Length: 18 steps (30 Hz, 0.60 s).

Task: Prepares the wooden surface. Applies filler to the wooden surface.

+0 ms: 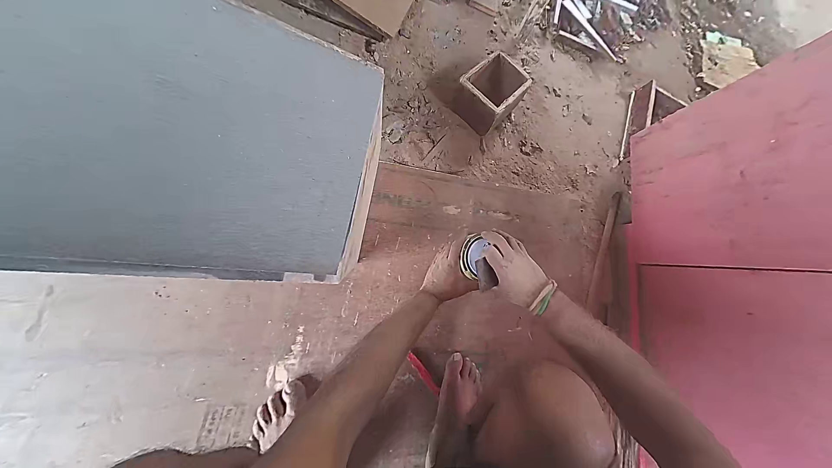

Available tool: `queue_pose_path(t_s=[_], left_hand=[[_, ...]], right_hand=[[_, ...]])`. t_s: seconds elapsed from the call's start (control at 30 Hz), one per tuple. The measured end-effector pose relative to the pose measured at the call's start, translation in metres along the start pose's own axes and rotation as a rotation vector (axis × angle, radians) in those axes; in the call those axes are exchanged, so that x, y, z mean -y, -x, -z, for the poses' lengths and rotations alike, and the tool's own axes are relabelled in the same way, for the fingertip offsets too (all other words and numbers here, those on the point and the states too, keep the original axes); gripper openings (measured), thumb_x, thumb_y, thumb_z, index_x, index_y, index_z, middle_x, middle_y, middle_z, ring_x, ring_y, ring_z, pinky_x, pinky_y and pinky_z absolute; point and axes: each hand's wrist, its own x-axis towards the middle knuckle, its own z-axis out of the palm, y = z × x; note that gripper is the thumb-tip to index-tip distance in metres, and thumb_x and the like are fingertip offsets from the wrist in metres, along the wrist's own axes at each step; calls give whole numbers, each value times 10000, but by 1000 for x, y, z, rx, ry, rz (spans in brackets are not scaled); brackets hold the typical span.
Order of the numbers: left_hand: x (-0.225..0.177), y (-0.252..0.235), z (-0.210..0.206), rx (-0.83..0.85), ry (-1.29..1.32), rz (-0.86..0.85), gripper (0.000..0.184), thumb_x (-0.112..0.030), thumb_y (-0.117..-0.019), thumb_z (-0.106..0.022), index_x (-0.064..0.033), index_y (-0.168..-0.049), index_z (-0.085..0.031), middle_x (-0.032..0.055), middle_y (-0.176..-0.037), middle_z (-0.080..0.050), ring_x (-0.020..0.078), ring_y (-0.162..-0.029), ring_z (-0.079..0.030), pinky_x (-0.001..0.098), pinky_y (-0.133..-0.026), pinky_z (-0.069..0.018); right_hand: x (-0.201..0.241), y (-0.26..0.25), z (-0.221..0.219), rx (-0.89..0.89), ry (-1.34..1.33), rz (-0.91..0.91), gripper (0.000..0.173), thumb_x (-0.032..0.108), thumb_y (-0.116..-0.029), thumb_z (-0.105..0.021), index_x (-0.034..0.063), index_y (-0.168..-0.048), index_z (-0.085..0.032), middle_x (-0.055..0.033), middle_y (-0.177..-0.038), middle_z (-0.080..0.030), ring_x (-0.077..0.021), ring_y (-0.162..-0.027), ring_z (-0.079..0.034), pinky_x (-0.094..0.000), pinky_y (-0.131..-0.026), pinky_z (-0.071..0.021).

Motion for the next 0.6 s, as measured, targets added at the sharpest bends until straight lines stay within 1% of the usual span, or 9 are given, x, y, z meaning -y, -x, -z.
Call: queue_pose_path(t_s=[0.03, 0.1, 0.17, 0.23, 0.33, 0.4, 0.47, 0.53, 0.6], left_hand=[[1, 1, -3, 1, 27, -15, 1234, -664, -610, -856, -4, -1534, -372, 162, -1490, -537, 245, -1396, -507, 425, -1182, -407], [7, 1, -9, -14, 61, -32, 1204, -661, -602, -866, -4, -1505, -413, 155, -1442, -578, 230, -1356, -544, 408, -1161, -432], [9, -1, -11, -44, 85, -66, 1148, -604, -623, -880, 3, -1489, -434, 156, -1421, -595, 225, -1338, -561, 402, -1148, -450], [11, 2, -15, -87, 98, -96, 1113, -575, -642, -884, 17, -1477, -446, 170, -1415, -599, 238, -1339, -563, 410, -1153, -445], [11, 3, -22, -154, 154, -115, 1089, -569, -650, -884, 33, -1452, -459, 194, -1390, -610, 257, -1318, -580, 418, -1139, -461], [10, 3, -21, -149, 172, -91, 1071, -586, -665, -864, 27, -1450, -469, 197, -1403, -600, 262, -1337, -564, 425, -1151, -446], [13, 4, -21, -148, 172, -89, 1067, -614, -674, -848, 20, -1448, -476, 200, -1412, -595, 272, -1351, -553, 440, -1151, -442], [19, 4, -25, -164, 180, -115, 1072, -602, -659, -859, 4, -1453, -469, 201, -1424, -586, 285, -1360, -546, 462, -1145, -452], [21, 3, -30, -189, 179, -137, 1068, -594, -657, -863, -1, -1452, -468, 203, -1421, -587, 294, -1354, -551, 473, -1132, -465]], right_hand=[[-1, -2, 4, 42, 6, 13, 663, 319, -765, -853, 40, -1311, -598, -191, -1572, -432, -415, -1477, -373, -556, -1175, -370], [-2, -7, 12, 72, 27, 52, 632, 302, -767, -849, 32, -1284, -605, -219, -1545, -450, -449, -1444, -405, -571, -1143, -403], [-2, -11, 14, 70, 40, 70, 627, 312, -753, -854, 41, -1264, -612, -238, -1517, -470, -466, -1430, -413, -581, -1126, -416], [1, -14, 13, 72, 51, 69, 636, 317, -734, -860, 60, -1263, -619, -252, -1495, -484, -475, -1411, -429, -582, -1105, -437], [4, -16, 13, 49, 76, 47, 526, 272, -745, -834, 76, -1197, -653, -263, -1456, -514, -491, -1375, -461, -596, -1064, -466], [8, -18, 15, 56, 93, 43, 500, 251, -735, -835, 82, -1172, -662, -270, -1447, -523, -499, -1360, -476, -605, -1056, -465], [8, -22, 18, 93, 84, 40, 548, 280, -703, -859, 69, -1172, -667, -278, -1434, -523, -496, -1350, -479, -591, -1057, -468], [6, -27, 20, 91, 90, 54, 581, 336, -671, -869, 67, -1147, -673, -276, -1386, -552, -481, -1309, -514, -567, -1010, -507], [2, -30, 20, 73, 99, 65, 611, 400, -637, -876, 72, -1116, -683, -264, -1331, -579, -467, -1268, -541, -554, -972, -526]])
